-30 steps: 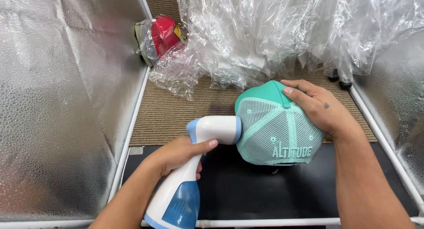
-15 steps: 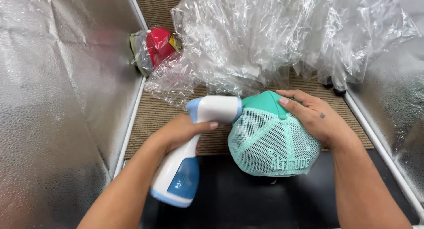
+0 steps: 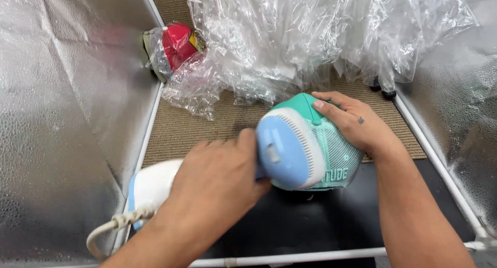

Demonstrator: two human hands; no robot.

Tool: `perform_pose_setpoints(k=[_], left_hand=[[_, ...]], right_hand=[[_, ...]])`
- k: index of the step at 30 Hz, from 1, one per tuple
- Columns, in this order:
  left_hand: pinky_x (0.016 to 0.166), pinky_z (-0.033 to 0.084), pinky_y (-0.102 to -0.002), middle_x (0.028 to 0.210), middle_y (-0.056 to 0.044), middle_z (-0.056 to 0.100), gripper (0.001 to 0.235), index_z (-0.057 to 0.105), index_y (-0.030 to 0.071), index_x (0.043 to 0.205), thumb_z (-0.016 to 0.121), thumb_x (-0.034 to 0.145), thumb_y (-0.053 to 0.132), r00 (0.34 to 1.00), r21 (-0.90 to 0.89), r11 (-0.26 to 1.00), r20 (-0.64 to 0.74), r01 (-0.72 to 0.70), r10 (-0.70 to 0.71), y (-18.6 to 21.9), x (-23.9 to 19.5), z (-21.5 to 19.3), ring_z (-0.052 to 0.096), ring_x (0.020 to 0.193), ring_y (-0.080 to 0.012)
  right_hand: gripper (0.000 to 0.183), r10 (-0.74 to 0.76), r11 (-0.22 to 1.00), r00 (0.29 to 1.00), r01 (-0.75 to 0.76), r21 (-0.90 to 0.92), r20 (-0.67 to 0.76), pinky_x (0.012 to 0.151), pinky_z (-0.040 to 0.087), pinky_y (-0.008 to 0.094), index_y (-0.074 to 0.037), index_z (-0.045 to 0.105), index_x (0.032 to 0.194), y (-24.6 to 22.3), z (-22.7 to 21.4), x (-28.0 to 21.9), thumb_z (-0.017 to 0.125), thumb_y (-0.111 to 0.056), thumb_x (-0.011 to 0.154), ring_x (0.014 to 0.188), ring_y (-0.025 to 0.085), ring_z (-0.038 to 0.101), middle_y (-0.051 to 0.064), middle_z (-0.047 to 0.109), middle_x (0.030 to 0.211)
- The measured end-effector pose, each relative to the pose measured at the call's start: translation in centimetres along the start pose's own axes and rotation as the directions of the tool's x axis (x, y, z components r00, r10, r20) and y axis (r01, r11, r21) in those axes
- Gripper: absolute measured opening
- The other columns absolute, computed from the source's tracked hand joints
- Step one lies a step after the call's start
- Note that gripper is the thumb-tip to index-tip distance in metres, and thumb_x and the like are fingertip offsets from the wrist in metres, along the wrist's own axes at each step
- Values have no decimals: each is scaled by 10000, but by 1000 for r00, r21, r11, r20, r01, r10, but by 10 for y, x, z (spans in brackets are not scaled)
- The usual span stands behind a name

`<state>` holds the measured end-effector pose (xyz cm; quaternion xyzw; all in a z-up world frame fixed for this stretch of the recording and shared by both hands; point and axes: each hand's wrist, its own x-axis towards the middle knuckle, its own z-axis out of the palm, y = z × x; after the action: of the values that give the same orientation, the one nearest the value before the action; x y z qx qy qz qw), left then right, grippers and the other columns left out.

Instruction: The person scrubs a teal baseball cap with a brush on a table, then uses a handheld steamer to steam the cap's surface. Finally, they place the cap on a black hat form.

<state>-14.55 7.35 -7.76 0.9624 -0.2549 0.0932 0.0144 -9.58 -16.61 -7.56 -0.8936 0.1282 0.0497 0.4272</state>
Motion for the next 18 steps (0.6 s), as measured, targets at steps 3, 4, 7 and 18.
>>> perform_pose_setpoints(k=[3,4,7,18], left_hand=[[652,507,-499,796,-105,762,478,559,152,980,770,797,540,992,76,995,-102,-66,74,25,17,-8,733,705,-361],[652,507,-499,796,-105,762,478,559,152,980,770,797,540,993,73,996,-100,-58,65,33,21,-6,733,705,-361],[606,495,-447,733,-45,764,166,635,105,1020,536,910,180,960,181,983,-270,-22,71,50,30,-6,739,610,-286],[650,427,-445,775,-56,671,724,523,166,896,938,520,623,934,254,939,-213,-230,287,-36,-29,26,621,710,-306]], right_hand=[[651,-40,999,999,40,-11,6,1138,361,358,-278,622,1419,1,1,-2,491,-535,835,1390,166,521,-28,582,1519],[651,-42,999,999,42,-16,14,1138,361,358,-278,622,1419,12,1,6,491,-535,835,1390,166,521,-28,582,1519],[613,-166,981,986,163,106,21,1057,426,305,-202,629,1402,27,3,18,497,-333,818,1300,127,580,0,646,1453],[627,0,1000,1000,0,6,16,1100,392,325,-295,631,1407,-3,-3,-5,485,-533,846,1346,169,547,-35,604,1483]])
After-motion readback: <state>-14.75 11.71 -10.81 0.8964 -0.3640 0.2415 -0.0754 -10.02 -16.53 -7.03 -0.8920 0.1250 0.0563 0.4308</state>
